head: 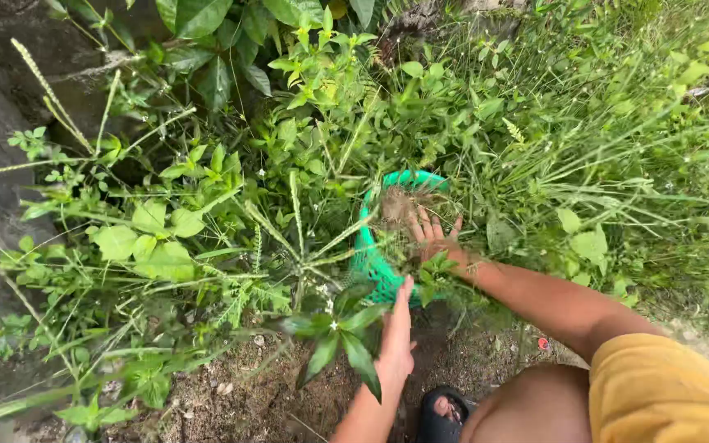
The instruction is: Manually pull out weeds and grass from the soil and place them into a basket.
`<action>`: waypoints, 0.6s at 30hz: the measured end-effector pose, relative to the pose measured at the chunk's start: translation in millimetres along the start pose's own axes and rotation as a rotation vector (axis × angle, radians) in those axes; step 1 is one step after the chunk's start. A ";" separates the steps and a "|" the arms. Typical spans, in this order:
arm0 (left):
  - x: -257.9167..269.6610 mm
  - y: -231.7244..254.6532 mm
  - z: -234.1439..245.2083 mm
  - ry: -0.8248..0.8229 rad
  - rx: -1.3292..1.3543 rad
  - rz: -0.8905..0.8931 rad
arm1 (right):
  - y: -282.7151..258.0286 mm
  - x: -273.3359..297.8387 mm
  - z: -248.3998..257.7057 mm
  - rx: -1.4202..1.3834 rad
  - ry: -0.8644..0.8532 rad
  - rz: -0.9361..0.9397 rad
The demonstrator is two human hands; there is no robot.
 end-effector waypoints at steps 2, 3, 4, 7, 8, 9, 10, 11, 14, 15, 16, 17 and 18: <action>-10.1 21.2 12.3 0.052 0.055 0.001 | -20.1 20.9 65.4 -0.082 -0.082 -0.065; -12.9 25.1 20.4 0.113 0.133 0.034 | -33.3 35.6 90.8 -0.159 -0.197 -0.112; -34.3 25.3 24.7 0.113 0.117 0.033 | -33.1 55.0 125.8 -0.172 -0.194 -0.119; -72.2 14.6 36.2 -0.062 0.113 -0.034 | -27.3 88.3 215.6 -0.278 -0.313 -0.080; -72.2 15.6 38.4 -0.061 0.120 -0.019 | -10.4 80.2 214.8 -0.479 -0.011 -0.003; -64.6 9.0 44.9 -0.050 0.127 0.014 | 2.7 77.9 209.5 -0.679 0.283 0.062; -77.7 -10.5 50.1 -0.044 0.114 0.060 | 23.3 72.6 185.8 -0.702 0.246 0.039; -89.1 -27.4 63.2 -0.083 0.072 0.069 | 37.6 65.9 163.3 -0.602 0.427 0.132; -64.8 -46.9 93.5 -0.163 0.119 0.094 | 67.6 51.3 119.0 -0.422 0.403 0.075; -49.7 -45.2 101.9 -0.211 0.199 0.095 | 77.7 48.9 106.9 -0.339 0.217 -0.076; -102.2 -96.8 134.7 -0.213 0.185 0.104 | 69.6 51.6 114.5 -0.349 0.214 -0.089; -130.4 -149.2 156.0 -0.135 -0.023 0.188 | 54.0 66.1 113.7 -0.421 0.079 -0.164; -152.3 -197.3 155.6 -0.062 -0.233 0.272 | 37.4 82.2 114.7 -0.489 -0.058 -0.239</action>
Point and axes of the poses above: each hand's wrist, its own x-axis away from the middle knuckle, its own z-axis out of the back of the hand, y = z × x, the point moved 1 cm from there along -x, towards the middle knuckle, and after that the axes turned 15 degrees about -x, right-handed, at the moved point
